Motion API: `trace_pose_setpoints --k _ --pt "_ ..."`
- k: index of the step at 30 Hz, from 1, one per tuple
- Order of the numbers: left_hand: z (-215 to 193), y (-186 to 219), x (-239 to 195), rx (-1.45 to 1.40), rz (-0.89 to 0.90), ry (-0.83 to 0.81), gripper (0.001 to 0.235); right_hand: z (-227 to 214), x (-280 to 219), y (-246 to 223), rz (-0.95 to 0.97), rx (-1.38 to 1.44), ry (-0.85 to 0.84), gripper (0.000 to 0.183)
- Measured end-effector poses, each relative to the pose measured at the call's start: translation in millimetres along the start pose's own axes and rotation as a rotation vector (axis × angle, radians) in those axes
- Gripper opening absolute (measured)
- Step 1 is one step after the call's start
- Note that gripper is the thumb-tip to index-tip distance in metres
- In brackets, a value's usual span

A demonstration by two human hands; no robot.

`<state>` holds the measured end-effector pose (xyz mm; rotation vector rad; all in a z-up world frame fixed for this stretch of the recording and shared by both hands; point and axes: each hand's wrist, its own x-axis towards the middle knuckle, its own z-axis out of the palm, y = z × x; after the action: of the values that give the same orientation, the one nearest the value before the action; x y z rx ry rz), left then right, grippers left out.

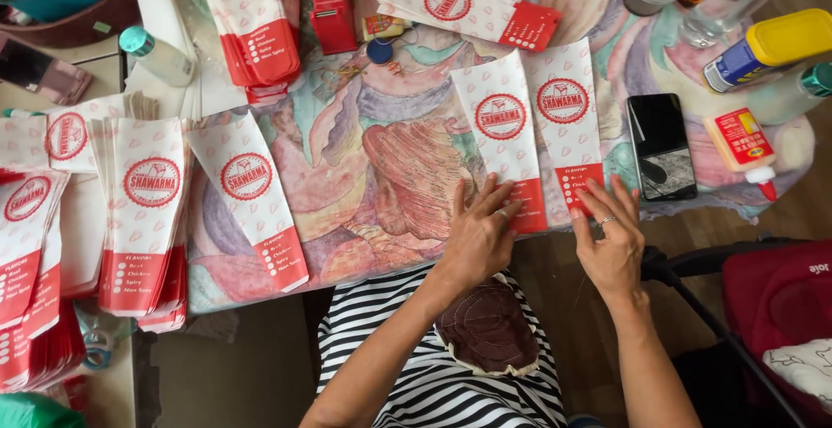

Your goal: Folding and stacking printed paper bags for food packaging on a table.

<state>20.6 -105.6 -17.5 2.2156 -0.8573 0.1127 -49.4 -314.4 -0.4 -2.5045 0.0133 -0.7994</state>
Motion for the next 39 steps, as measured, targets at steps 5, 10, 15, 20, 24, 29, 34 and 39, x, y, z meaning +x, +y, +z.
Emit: trace_pose_setpoints --k 5,10,15,20,24,29,34,39 --pt "24.3 15.1 21.9 -0.019 0.01 -0.015 0.049 -6.0 0.6 19.2 0.0 -0.064 0.016 0.032" --pt "30.5 26.7 35.4 -0.03 -0.011 -0.053 0.048 -5.3 -4.4 38.8 -0.01 -0.09 0.024 0.033" --pt "28.2 35.1 36.4 -0.089 -0.022 -0.009 0.051 -7.7 -3.8 35.1 -0.032 -0.072 0.027 0.032" --pt "34.5 31.7 40.8 -0.105 -0.021 0.051 0.059 -6.8 -1.2 31.2 -0.021 -0.058 0.03 0.032" --pt "36.9 32.3 41.2 -0.13 -0.016 0.098 0.069 -6.7 -0.5 30.3 -0.018 -0.05 0.03 0.032" --pt "34.4 32.4 37.7 -0.207 0.014 0.166 0.08 -8.1 1.4 27.4 -0.06 -0.046 0.076 0.03" --pt "5.0 30.4 27.4 -0.322 0.041 0.215 0.075 -15.5 4.0 21.9 -0.115 -0.055 0.102 0.029" --pt "-82.4 -21.6 -33.5 0.003 -0.061 0.307 0.044 -32.8 3.8 6.2 -0.222 -0.106 0.149 0.014"
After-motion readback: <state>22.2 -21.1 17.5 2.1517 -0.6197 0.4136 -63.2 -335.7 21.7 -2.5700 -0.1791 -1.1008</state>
